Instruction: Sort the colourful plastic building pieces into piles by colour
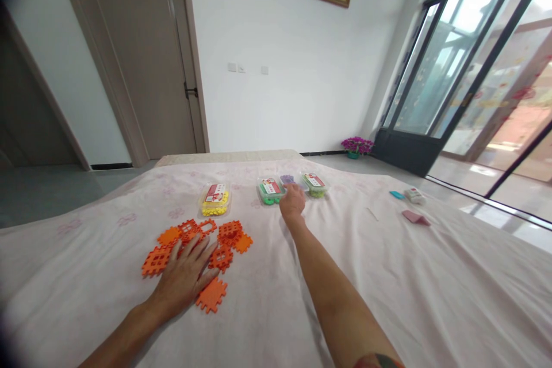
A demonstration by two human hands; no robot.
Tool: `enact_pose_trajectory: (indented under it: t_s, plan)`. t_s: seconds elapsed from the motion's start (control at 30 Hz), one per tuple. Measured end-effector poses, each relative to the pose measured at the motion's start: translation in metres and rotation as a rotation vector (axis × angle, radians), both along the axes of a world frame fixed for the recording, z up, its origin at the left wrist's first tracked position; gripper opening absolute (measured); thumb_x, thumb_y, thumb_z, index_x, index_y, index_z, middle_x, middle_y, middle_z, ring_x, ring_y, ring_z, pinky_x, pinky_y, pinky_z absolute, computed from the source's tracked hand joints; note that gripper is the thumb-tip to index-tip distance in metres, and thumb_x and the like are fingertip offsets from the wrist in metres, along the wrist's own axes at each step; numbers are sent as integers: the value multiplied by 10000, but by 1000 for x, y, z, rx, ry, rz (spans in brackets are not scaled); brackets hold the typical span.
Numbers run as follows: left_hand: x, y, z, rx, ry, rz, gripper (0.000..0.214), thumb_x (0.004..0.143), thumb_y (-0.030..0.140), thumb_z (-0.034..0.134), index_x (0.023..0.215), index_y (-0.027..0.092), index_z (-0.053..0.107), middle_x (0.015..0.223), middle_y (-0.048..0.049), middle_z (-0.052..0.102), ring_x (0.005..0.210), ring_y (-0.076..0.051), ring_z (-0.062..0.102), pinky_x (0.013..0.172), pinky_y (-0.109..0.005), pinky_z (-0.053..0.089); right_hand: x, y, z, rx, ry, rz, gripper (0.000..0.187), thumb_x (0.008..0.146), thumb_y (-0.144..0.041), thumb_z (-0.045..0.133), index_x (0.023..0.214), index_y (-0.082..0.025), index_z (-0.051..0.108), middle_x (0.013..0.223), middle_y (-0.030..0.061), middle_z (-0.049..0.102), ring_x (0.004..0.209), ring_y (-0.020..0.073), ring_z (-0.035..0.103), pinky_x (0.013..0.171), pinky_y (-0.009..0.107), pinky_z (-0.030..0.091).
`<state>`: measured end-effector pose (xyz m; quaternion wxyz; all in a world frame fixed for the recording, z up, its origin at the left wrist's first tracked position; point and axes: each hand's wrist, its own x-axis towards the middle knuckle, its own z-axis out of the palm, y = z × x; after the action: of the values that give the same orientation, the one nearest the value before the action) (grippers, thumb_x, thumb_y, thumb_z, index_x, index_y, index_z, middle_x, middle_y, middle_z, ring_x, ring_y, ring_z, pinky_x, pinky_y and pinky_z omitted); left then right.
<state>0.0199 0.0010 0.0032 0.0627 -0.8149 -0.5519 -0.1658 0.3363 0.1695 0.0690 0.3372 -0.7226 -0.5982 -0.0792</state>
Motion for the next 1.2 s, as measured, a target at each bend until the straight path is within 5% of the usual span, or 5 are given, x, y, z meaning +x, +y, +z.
enact_pose_trajectory:
  t_s: [0.3,0.67,0.87,1.2]
  plan:
    - [-1,-1,1,18,-44,-33,604,952,607,425,1437,274,562,1511,-96,523,1436,-346,388,1190,-640,154,27,11,15,-242,-521,71,324,977,-143,430,1142,-176,706,1198,158,657,1102,243,576,907,346,399]
    - [-1,0,1,29,-55,-30,590,951,604,429,1421,280,577,1507,-92,529,1449,-332,374,1203,-610,136,24,-23,46,-278,-647,115,293,963,-179,456,1072,-127,724,1114,181,679,995,268,660,854,355,441]
    - [-1,-2,2,14,-64,-29,593,956,593,423,1432,268,563,1514,-103,518,1450,-340,375,1195,-635,146,-7,-85,62,-267,-630,170,258,924,-172,473,1010,-131,713,1017,176,692,866,277,686,726,354,458]
    - [-2,-2,4,100,-203,-64,420,980,294,444,1372,257,590,1415,-86,610,1339,-258,526,1173,-553,325,-100,-149,58,-195,-548,602,204,915,-171,524,876,-176,724,888,134,713,765,232,663,688,331,429]
